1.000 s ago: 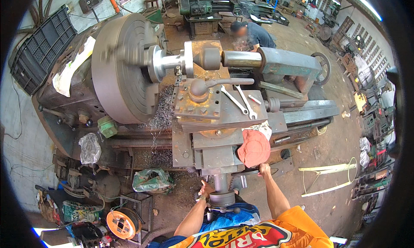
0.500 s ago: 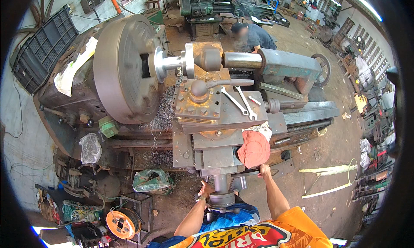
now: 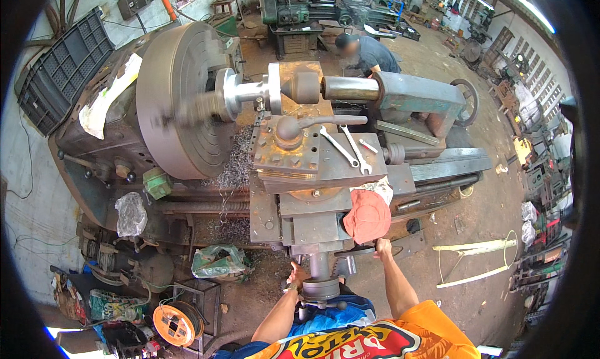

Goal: The person operates a metal lathe, turning a cylindrical workpiece while holding and adjusting the machine's control levers. Metal shavings accumulate on the bed as the lathe runs. The person occasionally wipes the lathe with a red cloth.

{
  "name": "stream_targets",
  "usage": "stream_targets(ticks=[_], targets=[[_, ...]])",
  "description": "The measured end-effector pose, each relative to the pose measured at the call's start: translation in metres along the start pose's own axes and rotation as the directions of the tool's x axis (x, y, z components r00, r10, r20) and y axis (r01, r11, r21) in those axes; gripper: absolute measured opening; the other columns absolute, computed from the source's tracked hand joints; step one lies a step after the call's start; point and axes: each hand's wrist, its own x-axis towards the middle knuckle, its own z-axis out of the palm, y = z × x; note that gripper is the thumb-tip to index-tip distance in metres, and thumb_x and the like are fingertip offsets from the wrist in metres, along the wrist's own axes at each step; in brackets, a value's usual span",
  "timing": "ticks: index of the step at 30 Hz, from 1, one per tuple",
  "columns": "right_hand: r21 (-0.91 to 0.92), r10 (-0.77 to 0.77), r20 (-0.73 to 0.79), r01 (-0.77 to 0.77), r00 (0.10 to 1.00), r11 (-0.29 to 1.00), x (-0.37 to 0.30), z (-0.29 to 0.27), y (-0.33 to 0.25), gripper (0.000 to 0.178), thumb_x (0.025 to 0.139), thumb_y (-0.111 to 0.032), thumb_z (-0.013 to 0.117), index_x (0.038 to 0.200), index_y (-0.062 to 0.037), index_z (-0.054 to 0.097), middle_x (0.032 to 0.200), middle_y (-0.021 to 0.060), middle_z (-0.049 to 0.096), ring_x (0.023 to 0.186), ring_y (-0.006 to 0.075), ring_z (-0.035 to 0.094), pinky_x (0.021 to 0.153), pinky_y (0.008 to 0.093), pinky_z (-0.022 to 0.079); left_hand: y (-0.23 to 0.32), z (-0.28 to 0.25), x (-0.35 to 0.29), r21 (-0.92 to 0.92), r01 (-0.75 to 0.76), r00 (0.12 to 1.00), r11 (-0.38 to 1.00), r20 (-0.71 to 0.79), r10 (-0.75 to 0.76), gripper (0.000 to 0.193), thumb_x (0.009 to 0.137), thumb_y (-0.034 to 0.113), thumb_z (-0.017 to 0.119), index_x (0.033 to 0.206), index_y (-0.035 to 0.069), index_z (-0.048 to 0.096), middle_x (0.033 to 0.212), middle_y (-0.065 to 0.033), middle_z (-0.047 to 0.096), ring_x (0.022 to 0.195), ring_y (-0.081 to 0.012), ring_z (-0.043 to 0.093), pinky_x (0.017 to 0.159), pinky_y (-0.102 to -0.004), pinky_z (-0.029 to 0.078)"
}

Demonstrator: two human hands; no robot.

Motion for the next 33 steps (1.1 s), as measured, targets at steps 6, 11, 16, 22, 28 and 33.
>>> stream_targets(ticks=[6,11,16,22,28,33], targets=[[-0.749,-0.627,0.094,0.470,0.773,0.467,0.001,-0.002,0.009,0.028,0.081,-0.015,0.054,0.092,0.0051,0.069,0.097,0.0284,0.066,0.081,0.0401,0.066,0.074,0.0472,0.053,0.014,-0.022,-0.035,-0.026,-0.060,0.998,0.998,-0.019,0.060,0.064,0.094,0.025,0.045,0.143,-0.010,0.022,0.120,-0.0266,0.061,0.113,-0.0371,0.061,0.107,-0.0580,0.033],[-0.443,-0.538,-0.247,0.400,0.806,0.802,-0.022,0.010,-0.003,0.031,0.084,-0.020,0.053,0.098,0.0018,0.069,0.100,0.0262,0.066,0.097,0.0414,0.064,0.089,0.0502,0.048,0.035,-0.054,-0.070,-0.065,0.012,0.998,0.998,0.063,-0.008,0.090,0.087,0.036,0.053,0.148,-0.005,0.001,0.126,-0.0245,0.058,0.119,-0.0372,0.057,0.105,-0.0503,0.038],[-0.610,-0.626,-0.163,0.421,0.762,0.671,-0.031,0.019,-0.006,0.029,0.087,-0.022,0.053,0.090,0.0032,0.067,0.091,0.0243,0.067,0.078,0.0457,0.064,0.073,0.0492,0.053,0.040,-0.063,-0.083,-0.131,0.034,0.999,0.991,0.006,-0.034,0.099,0.082,0.040,0.055,0.149,-0.001,-0.005,0.127,-0.0229,0.059,0.118,-0.0382,0.057,0.101,-0.0496,0.041],[-0.769,-0.567,0.018,0.374,0.823,0.519,-0.027,0.025,-0.001,0.047,0.089,-0.043,0.053,0.122,-0.0120,0.063,0.124,0.0254,0.058,0.119,0.0459,0.052,0.101,0.0550,0.039,0.036,-0.052,-0.073,-0.152,0.034,0.999,0.988,-0.031,-0.039,0.103,0.081,0.039,0.059,0.149,-0.001,-0.006,0.127,-0.0236,0.058,0.118,-0.0373,0.057,0.099,-0.0493,0.043],[-0.601,-0.215,0.510,0.523,0.833,0.604,-0.057,-0.014,-0.049,0.081,0.082,-0.069,0.054,0.143,-0.0168,0.044,0.145,0.0191,0.043,0.136,0.0358,0.037,0.112,0.0472,0.030,0.031,-0.046,-0.067,-0.150,0.005,0.998,0.989,-0.059,-0.014,0.102,0.081,0.041,0.061,0.149,-0.001,-0.001,0.123,-0.0236,0.060,0.116,-0.0347,0.059,0.097,-0.0480,0.045],[-0.517,-0.176,0.656,0.607,0.734,0.604,-0.099,-0.039,-0.090,0.080,0.069,-0.066,0.071,0.133,-0.0196,0.057,0.137,0.0086,0.055,0.131,0.0287,0.046,0.108,0.0432,0.035,0.021,-0.030,-0.039,-0.144,0.055,0.998,0.988,-0.003,-0.056,0.101,0.080,0.040,0.062,0.149,-0.001,0.001,0.123,-0.0232,0.061,0.116,-0.0338,0.060,0.097,-0.0464,0.046]])
